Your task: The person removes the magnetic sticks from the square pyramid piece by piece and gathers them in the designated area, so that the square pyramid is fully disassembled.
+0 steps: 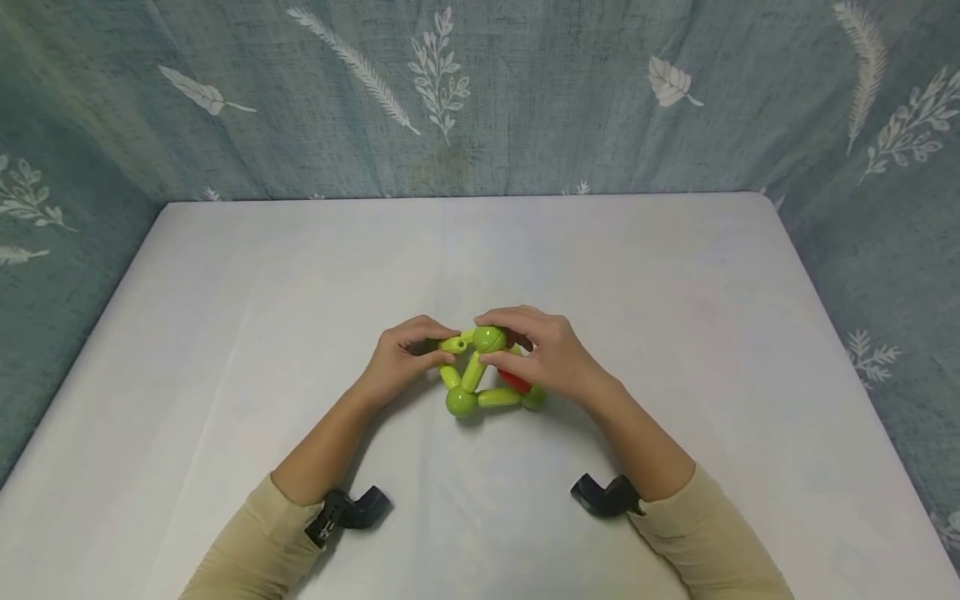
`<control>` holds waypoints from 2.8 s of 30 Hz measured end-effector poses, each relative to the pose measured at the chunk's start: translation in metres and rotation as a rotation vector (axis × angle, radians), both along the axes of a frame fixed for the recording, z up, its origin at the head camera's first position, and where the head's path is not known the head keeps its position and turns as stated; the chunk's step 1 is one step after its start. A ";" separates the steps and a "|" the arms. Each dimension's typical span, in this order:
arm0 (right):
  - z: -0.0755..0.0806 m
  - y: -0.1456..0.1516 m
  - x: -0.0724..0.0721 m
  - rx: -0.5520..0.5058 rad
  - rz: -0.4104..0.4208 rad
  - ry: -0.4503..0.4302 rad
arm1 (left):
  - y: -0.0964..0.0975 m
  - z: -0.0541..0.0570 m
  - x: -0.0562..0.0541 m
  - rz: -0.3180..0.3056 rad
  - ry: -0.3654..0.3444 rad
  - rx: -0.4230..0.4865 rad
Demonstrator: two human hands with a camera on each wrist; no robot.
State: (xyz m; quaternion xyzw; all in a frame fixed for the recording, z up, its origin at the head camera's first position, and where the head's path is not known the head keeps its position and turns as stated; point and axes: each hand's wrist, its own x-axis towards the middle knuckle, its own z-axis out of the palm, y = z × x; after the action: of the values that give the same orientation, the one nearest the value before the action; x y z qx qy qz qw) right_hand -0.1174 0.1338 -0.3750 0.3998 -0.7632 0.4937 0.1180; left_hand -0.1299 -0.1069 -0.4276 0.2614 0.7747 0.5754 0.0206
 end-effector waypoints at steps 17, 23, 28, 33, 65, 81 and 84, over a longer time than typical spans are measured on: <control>-0.011 -0.012 0.002 0.075 -0.081 0.050 | 0.011 -0.005 0.012 0.114 0.421 0.104; -0.012 -0.013 0.003 0.076 -0.112 0.052 | 0.020 -0.006 0.023 0.084 0.572 -0.110; -0.011 -0.013 0.003 0.093 -0.117 0.035 | 0.019 -0.007 0.026 0.009 0.416 -0.051; -0.007 -0.005 0.000 0.065 -0.178 0.036 | 0.015 -0.010 0.025 -0.015 0.366 0.008; 0.001 0.010 -0.006 0.103 0.040 -0.098 | 0.019 0.002 0.010 0.178 -0.117 -0.192; -0.004 -0.002 -0.003 -0.011 0.303 -0.219 | 0.018 -0.007 0.005 -0.156 0.127 -0.080; -0.004 -0.001 -0.002 -0.042 0.278 -0.214 | 0.018 -0.007 0.006 -0.144 0.133 -0.071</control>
State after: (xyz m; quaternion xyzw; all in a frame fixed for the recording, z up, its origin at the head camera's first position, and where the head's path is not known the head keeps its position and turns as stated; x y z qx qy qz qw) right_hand -0.1193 0.1331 -0.3794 0.4439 -0.6983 0.5609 -0.0249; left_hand -0.1238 -0.0891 -0.4351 0.3532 0.7736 0.5258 0.0196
